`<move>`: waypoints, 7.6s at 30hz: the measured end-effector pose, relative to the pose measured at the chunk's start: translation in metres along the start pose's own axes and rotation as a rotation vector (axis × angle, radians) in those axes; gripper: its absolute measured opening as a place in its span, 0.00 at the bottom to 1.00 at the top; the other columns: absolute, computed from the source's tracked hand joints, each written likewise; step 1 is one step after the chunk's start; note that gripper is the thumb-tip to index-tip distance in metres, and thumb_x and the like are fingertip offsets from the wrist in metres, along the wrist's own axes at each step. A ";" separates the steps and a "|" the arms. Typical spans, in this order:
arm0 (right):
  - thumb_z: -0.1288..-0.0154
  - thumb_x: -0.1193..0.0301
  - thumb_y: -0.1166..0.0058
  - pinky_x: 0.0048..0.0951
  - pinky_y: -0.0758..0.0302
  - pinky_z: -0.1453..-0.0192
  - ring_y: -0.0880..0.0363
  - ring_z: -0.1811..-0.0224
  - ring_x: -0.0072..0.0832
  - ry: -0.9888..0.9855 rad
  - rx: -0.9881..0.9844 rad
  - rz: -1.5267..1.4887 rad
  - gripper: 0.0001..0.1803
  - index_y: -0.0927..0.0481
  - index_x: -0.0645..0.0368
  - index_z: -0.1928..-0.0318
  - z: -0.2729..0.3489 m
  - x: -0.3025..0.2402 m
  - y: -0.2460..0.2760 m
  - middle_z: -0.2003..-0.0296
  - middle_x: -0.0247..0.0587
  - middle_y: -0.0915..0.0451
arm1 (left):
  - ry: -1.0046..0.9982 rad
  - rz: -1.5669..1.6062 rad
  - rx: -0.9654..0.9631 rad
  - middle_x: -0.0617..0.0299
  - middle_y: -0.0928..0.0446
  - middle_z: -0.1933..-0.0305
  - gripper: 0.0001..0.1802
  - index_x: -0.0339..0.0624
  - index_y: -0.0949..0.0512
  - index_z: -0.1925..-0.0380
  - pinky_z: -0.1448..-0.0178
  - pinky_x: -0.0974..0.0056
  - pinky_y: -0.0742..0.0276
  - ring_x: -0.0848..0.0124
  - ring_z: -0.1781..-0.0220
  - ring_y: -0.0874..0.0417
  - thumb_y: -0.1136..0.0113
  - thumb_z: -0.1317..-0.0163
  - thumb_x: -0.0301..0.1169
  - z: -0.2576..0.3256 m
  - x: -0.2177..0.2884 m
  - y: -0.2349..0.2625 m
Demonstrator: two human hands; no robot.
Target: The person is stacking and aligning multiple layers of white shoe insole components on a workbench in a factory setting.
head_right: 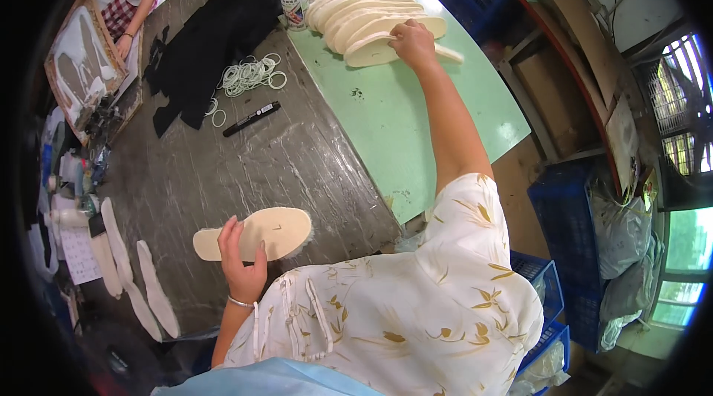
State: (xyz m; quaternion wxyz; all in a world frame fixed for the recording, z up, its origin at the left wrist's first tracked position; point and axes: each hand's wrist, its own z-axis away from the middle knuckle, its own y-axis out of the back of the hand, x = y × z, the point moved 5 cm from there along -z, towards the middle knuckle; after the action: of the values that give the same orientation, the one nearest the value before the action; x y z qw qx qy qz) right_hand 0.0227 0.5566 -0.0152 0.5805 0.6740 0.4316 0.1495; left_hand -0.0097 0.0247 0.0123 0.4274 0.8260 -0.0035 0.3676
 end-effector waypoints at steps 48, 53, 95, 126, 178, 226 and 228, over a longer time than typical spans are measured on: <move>0.36 0.68 0.42 0.21 0.24 0.62 0.22 0.65 0.18 -0.139 -0.292 -1.107 0.12 0.18 0.64 0.57 0.152 -0.149 -0.007 0.70 0.31 0.19 | 0.357 0.552 0.149 0.63 0.18 0.71 0.09 0.36 0.18 0.64 0.69 0.77 0.24 0.79 0.73 0.18 0.34 0.44 0.26 -0.107 -0.070 0.044; 0.35 0.70 0.44 0.21 0.20 0.63 0.18 0.66 0.22 -0.169 -0.382 -1.298 0.20 0.27 0.64 0.45 0.127 -0.146 -0.013 0.62 0.38 0.19 | 0.479 0.436 0.129 0.64 0.19 0.74 0.12 0.34 0.19 0.63 0.77 0.76 0.28 0.80 0.79 0.21 0.33 0.45 0.30 -0.125 -0.055 0.042; 0.41 0.62 0.43 0.25 0.24 0.76 0.33 0.86 0.16 -0.484 -0.425 -1.252 0.15 0.20 0.65 0.66 0.104 -0.166 0.008 0.82 0.31 0.27 | 0.902 1.177 -0.093 0.70 0.24 0.69 0.16 0.41 0.22 0.51 0.77 0.76 0.35 0.82 0.79 0.31 0.41 0.36 0.35 -0.096 -0.153 0.010; 0.35 0.71 0.43 0.22 0.24 0.59 0.23 0.65 0.17 -0.036 -0.244 -1.311 0.09 0.20 0.63 0.57 0.222 -0.096 0.045 0.67 0.32 0.19 | 0.491 1.202 -0.143 0.63 0.20 0.56 0.13 0.39 0.24 0.53 0.50 0.66 0.22 0.73 0.55 0.20 0.42 0.39 0.21 -0.074 -0.103 0.006; 0.28 0.62 0.55 0.29 0.22 0.57 0.21 0.60 0.25 -0.642 0.218 -1.957 0.18 0.26 0.62 0.47 0.210 -0.022 0.041 0.58 0.37 0.20 | -0.072 0.505 -0.487 0.50 0.24 0.76 0.11 0.40 0.18 0.66 0.68 0.57 0.28 0.54 0.75 0.24 0.39 0.43 0.36 -0.049 0.130 -0.161; 0.39 0.78 0.43 0.21 0.26 0.65 0.23 0.69 0.19 0.070 -0.320 -0.758 0.07 0.19 0.63 0.60 0.245 -0.149 0.006 0.67 0.39 0.19 | 0.407 -0.294 0.191 0.53 0.22 0.49 0.15 0.37 0.22 0.51 0.47 0.64 0.26 0.63 0.51 0.20 0.41 0.39 0.27 0.052 -0.098 0.091; 0.39 0.77 0.42 0.20 0.27 0.66 0.23 0.70 0.19 -0.018 -0.394 -0.877 0.07 0.19 0.64 0.60 0.267 -0.170 -0.001 0.69 0.38 0.20 | 0.553 -0.124 0.279 0.54 0.23 0.49 0.16 0.38 0.23 0.50 0.51 0.66 0.25 0.66 0.52 0.20 0.42 0.38 0.28 0.076 -0.121 0.093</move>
State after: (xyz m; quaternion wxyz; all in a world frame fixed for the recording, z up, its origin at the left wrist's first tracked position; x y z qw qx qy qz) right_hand 0.1109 0.2537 -0.0408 0.7093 0.3070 0.6336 -0.0362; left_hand -0.0820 -0.1255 -0.0243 0.3163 0.7440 0.2134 0.5485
